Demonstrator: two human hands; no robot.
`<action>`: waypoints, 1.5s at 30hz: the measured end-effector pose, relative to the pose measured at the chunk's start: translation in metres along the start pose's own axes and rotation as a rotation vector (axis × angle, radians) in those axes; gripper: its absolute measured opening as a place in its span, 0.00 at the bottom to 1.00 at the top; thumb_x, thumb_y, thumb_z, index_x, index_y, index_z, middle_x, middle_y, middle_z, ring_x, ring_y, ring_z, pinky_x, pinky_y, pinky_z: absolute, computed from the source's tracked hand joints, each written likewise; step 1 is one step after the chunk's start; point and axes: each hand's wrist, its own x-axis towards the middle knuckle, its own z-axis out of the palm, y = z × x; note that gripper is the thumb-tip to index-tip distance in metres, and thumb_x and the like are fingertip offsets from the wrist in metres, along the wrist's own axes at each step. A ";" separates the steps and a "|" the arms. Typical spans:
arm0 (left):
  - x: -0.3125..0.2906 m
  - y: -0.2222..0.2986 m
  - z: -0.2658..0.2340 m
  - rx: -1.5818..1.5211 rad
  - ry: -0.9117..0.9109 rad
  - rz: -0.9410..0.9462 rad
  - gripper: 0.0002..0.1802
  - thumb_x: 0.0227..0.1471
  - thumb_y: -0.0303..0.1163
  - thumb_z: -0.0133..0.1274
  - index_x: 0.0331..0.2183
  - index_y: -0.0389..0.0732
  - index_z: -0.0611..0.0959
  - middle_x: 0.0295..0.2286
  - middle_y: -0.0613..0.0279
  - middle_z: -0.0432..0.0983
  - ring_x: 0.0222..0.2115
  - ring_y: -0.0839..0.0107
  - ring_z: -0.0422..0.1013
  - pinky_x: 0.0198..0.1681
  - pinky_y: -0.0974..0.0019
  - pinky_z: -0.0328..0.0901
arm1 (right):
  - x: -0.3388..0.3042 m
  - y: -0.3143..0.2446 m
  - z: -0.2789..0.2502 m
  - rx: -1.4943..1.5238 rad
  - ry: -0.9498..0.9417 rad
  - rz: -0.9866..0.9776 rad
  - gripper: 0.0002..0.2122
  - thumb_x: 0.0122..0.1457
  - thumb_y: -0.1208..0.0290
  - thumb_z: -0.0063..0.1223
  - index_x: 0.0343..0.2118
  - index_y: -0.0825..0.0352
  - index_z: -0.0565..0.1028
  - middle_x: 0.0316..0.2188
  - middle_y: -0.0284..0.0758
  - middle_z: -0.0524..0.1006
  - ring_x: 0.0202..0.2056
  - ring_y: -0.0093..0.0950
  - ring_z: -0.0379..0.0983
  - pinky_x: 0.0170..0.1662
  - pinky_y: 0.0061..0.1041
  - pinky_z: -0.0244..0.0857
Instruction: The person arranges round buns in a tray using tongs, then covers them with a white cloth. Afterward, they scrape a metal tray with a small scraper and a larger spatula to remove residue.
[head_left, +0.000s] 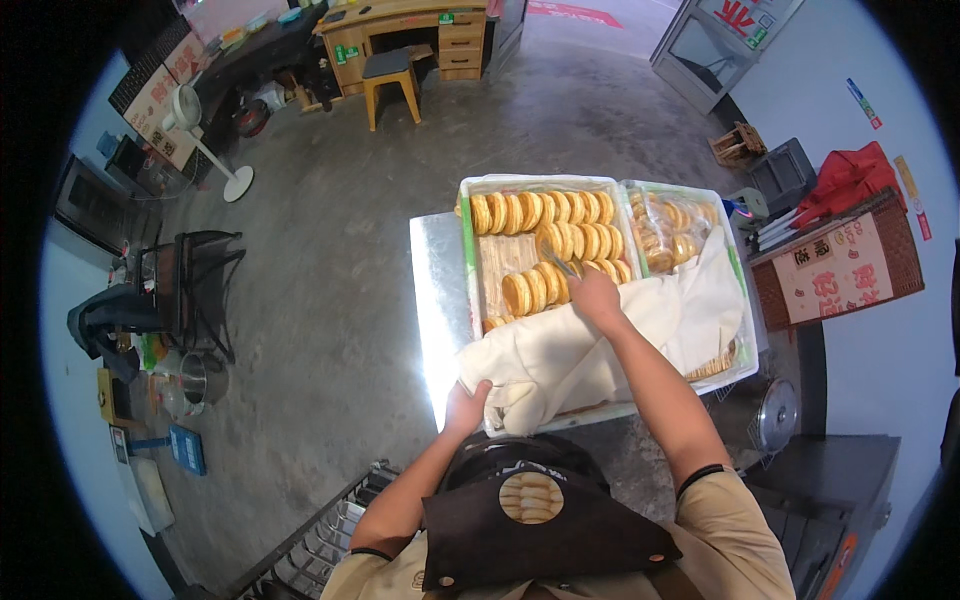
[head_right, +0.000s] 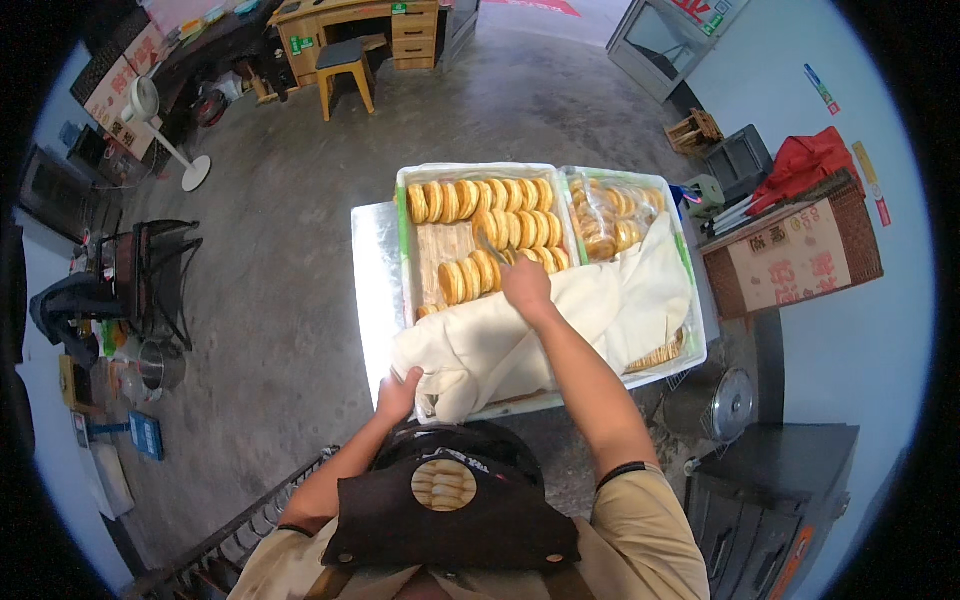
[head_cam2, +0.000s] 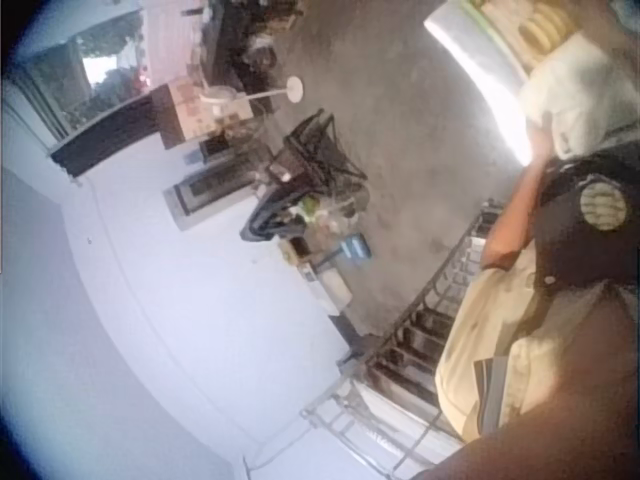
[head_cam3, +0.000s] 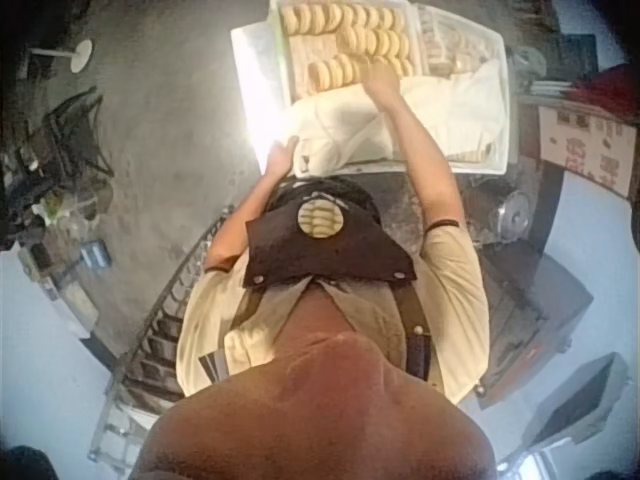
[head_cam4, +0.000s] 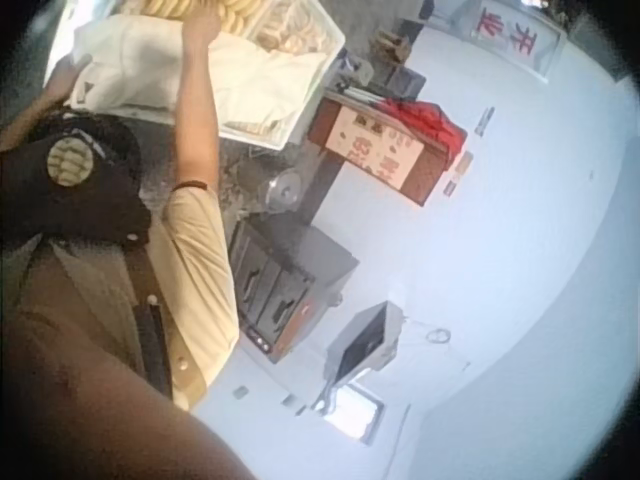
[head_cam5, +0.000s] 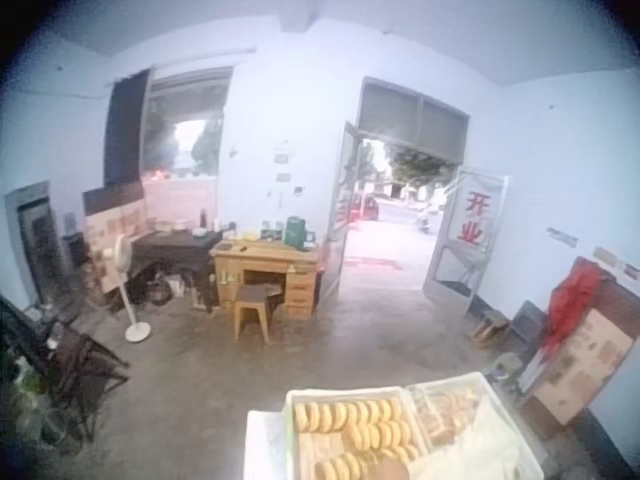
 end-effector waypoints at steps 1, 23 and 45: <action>0.002 -0.005 0.002 -0.008 -0.002 0.008 0.29 0.66 0.46 0.60 0.55 0.29 0.82 0.47 0.39 0.86 0.50 0.52 0.83 0.54 0.54 0.73 | 0.007 -0.001 0.004 -0.040 -0.013 0.014 0.19 0.66 0.57 0.58 0.45 0.72 0.82 0.41 0.58 0.84 0.47 0.56 0.82 0.52 0.51 0.75; -0.003 0.014 0.000 -0.004 -0.064 -0.101 0.30 0.67 0.43 0.60 0.60 0.29 0.78 0.51 0.41 0.84 0.55 0.55 0.79 0.59 0.56 0.70 | -0.015 0.004 0.012 -0.143 0.246 -0.139 0.23 0.70 0.63 0.57 0.63 0.69 0.73 0.38 0.54 0.82 0.38 0.54 0.82 0.41 0.50 0.77; -0.005 0.012 0.002 -0.063 -0.027 -0.044 0.29 0.67 0.44 0.59 0.59 0.32 0.79 0.52 0.44 0.84 0.55 0.56 0.79 0.60 0.55 0.70 | -0.133 -0.009 -0.012 0.222 0.056 -0.207 0.26 0.65 0.66 0.64 0.61 0.78 0.74 0.46 0.60 0.82 0.50 0.56 0.81 0.54 0.42 0.75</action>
